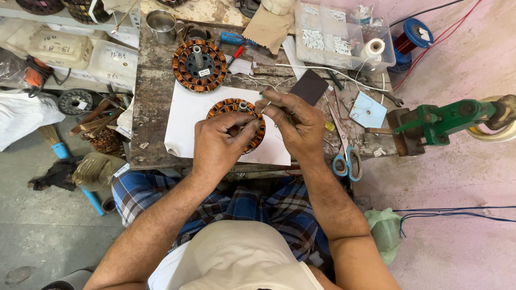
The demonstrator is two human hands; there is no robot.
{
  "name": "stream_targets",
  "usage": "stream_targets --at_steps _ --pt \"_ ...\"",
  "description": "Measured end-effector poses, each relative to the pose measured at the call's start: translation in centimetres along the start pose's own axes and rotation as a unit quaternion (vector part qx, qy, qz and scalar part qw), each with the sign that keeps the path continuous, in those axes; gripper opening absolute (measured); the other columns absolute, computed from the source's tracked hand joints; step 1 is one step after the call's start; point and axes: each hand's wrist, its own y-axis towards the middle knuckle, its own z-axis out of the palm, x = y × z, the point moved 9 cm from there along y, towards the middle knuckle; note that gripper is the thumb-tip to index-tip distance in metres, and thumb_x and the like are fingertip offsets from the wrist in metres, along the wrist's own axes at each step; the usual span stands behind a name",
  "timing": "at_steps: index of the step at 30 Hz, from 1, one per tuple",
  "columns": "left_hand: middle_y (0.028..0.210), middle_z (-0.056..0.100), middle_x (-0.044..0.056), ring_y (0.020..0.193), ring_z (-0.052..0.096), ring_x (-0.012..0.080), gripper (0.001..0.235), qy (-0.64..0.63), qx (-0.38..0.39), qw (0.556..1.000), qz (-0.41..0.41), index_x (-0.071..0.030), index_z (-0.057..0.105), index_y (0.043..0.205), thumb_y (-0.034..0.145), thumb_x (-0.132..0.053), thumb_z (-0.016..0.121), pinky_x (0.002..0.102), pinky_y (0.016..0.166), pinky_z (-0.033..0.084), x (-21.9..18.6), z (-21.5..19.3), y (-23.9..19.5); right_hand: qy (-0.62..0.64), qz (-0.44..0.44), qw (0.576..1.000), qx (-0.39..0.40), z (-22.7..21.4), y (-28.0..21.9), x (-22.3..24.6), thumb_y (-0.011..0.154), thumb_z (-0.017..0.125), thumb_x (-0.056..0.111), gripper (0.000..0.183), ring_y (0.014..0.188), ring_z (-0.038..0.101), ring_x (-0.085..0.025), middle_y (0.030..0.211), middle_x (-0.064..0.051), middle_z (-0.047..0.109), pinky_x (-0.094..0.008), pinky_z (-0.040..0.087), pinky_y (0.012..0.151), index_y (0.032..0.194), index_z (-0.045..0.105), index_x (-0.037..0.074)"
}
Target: The person is repairing fan stators at a workbench, using a screwdriver to tighten components, cutting wires with scissors, and wrapping tape around the central shaft of the stator.
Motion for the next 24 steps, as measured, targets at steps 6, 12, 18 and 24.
stream_targets --at_steps 6,12,18,24 --pt "0.087 0.081 0.004 0.073 0.077 0.0103 0.01 -0.002 0.003 1.0 -0.004 -0.009 0.079 0.1 0.092 -0.015 0.079 0.024 0.063 0.063 -0.2 -0.1 0.0 -0.032 0.038 0.999 0.02 0.4 -0.2 -0.6 0.099 0.075 0.001 0.028 0.109 0.076 -0.019 0.115 -0.011 0.077 -0.031 0.064 0.095 0.127 0.07 0.003" --pt "0.095 0.08 0.006 0.077 0.078 0.0152 0.018 0.084 -0.009 0.996 0.036 -0.009 0.079 0.103 0.089 -0.021 0.081 0.029 0.065 0.064 -0.9 -0.2 -0.6 -0.074 0.013 0.997 0.016 -0.3 -0.1 -0.2 0.097 0.079 0.001 0.024 0.106 0.074 -0.017 0.112 -0.01 0.075 -0.03 0.062 0.091 0.12 0.074 0.004" --pt "0.09 0.08 0.006 0.067 0.076 0.0209 0.016 0.226 -0.003 0.974 0.032 -0.012 0.081 0.096 0.089 -0.026 0.082 0.037 0.058 0.059 -0.7 0.1 -0.9 -0.047 0.027 0.999 -0.002 -0.4 -0.2 -0.5 0.097 0.081 0.005 0.047 0.107 0.075 -0.014 0.112 -0.008 0.076 -0.03 0.063 0.095 0.139 0.061 0.006" --pt "0.087 0.079 0.007 0.065 0.075 0.0223 0.015 0.235 -0.007 0.971 0.041 -0.012 0.081 0.097 0.09 -0.026 0.08 0.038 0.055 0.058 -0.7 -0.2 -0.8 -0.178 -0.015 0.983 0.044 0.5 -0.8 0.1 0.093 0.086 0.008 0.076 0.108 0.073 -0.013 0.1 -0.004 0.079 -0.038 0.05 0.114 0.156 0.043 0.008"
